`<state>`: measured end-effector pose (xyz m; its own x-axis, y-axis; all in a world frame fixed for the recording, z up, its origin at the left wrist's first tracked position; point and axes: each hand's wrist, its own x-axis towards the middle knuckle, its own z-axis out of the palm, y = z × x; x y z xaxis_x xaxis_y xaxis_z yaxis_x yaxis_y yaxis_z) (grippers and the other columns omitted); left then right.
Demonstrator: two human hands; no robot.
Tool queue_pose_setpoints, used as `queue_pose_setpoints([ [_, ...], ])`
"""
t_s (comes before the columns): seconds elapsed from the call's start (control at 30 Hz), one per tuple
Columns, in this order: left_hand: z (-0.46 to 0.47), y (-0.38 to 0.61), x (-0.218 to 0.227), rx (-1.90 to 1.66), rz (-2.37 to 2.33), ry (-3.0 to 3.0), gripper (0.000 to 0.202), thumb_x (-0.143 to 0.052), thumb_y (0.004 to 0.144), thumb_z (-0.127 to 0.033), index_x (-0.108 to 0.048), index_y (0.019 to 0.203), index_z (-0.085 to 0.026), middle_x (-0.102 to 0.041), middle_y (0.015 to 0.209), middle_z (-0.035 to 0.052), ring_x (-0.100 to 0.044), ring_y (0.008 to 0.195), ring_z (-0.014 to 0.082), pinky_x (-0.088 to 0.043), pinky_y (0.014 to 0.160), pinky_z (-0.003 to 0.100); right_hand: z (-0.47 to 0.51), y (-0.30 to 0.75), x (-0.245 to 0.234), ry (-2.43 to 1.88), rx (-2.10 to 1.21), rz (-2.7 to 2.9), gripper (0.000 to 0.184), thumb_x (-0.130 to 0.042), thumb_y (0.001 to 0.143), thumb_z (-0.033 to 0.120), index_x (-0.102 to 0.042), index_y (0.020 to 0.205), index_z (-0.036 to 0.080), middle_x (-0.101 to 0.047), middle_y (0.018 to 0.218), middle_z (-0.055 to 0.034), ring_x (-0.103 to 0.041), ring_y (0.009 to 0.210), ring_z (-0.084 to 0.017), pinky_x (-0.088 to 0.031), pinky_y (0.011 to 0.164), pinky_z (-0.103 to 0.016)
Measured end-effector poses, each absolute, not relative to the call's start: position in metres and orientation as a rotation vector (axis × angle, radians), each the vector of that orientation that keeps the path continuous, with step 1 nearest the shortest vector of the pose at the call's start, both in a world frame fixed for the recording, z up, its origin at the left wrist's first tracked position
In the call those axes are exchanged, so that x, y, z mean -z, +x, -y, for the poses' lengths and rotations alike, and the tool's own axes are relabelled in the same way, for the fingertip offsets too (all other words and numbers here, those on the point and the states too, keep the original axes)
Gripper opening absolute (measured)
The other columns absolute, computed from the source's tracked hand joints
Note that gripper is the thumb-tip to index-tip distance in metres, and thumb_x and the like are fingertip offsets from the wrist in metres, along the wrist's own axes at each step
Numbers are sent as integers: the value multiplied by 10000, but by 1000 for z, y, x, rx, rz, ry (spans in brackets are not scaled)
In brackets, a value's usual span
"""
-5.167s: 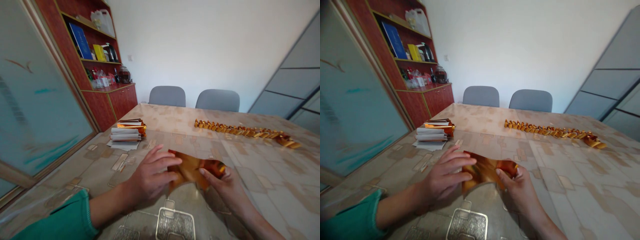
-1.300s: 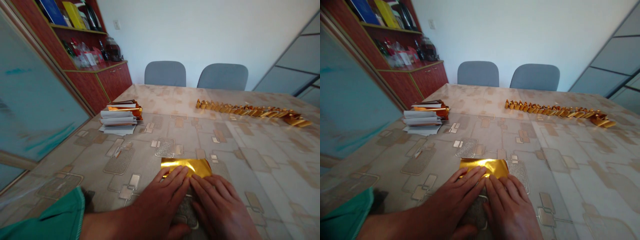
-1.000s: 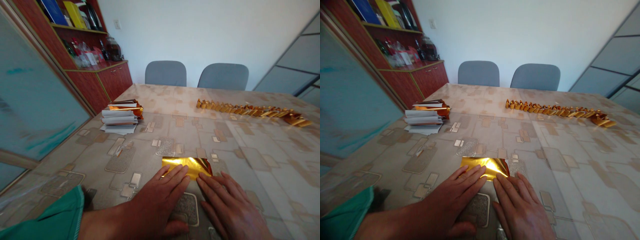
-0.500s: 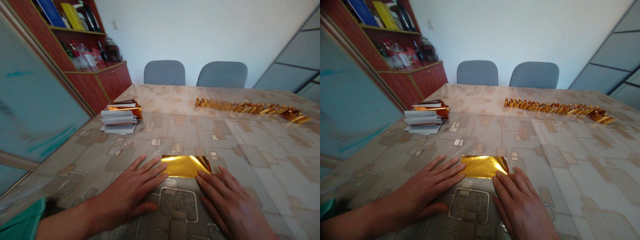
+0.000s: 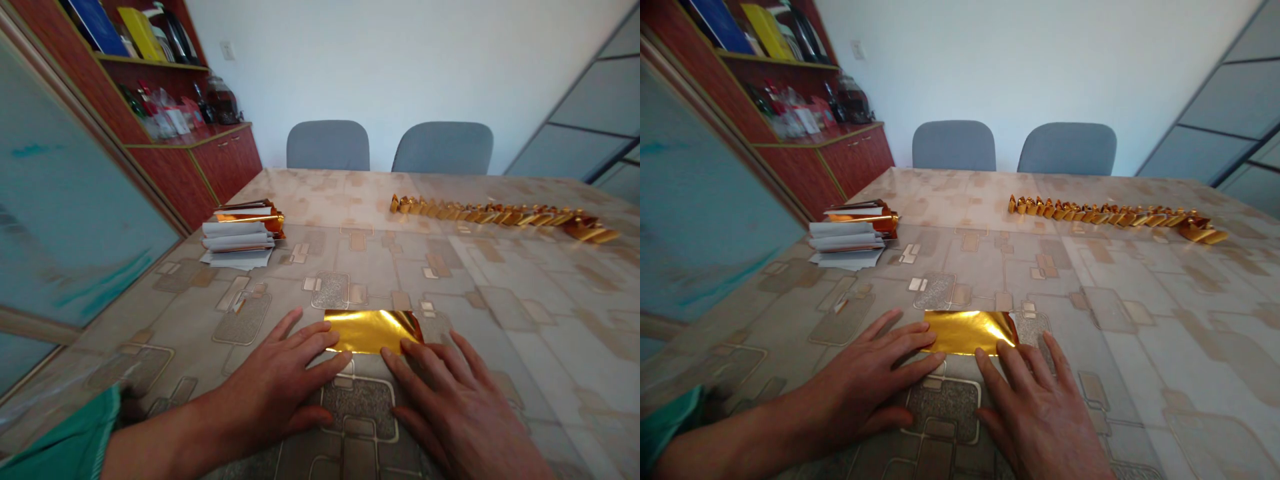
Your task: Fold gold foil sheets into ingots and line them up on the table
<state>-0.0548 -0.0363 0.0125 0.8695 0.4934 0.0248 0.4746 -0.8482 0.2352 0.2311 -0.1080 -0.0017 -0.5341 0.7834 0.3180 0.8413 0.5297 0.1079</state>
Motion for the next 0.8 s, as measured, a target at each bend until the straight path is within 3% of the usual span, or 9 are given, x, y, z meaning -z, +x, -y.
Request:
queue_pose_setpoints([
  [0.13,34,-50,-18,-101,-734,2786,506,-668,914,-399,-512,1377,-272,-587,1365,115,-524,1293,324,-185,1172,655,114,249,-5,-1315,523,2540,416,-294,1065,342,-648,1213,181,-751,1047,-96,-671,911,-298,-355,950,-570],
  [0.27,31,-42,-19,-95,-741,2766,538,-694,899,-413,-505,1379,-262,-630,1248,102,-560,1196,318,-172,1156,678,107,247,-12,-1363,410,2516,369,-313,1057,246,-681,1046,221,-736,925,-49,-665,854,-265,-403,943,-536],
  [0.4,26,-38,-16,-111,-745,2783,619,-726,871,-436,-479,1414,-272,-612,1259,117,-556,1168,330,-219,1130,675,83,238,-14,-1377,202,2521,318,-395,1043,263,-666,888,205,-691,910,-89,-643,842,-273,-513,799,-463],
  [0.6,14,-37,-13,-168,-676,2863,420,-626,934,-465,-574,1290,-248,-550,1386,135,-520,1199,331,-417,1003,511,58,238,-11,-1365,-64,2541,123,-599,977,285,-634,907,190,-650,864,-66,-626,799,-255,-547,720,-407],
  [0.8,0,-26,-28,-86,-596,2955,245,-609,947,-307,-626,1177,-226,-685,1101,58,-583,984,258,-445,887,413,64,236,-11,-1433,-14,2530,148,-680,924,324,-626,889,191,-640,860,-63,-609,813,-270,-529,718,-423],
])
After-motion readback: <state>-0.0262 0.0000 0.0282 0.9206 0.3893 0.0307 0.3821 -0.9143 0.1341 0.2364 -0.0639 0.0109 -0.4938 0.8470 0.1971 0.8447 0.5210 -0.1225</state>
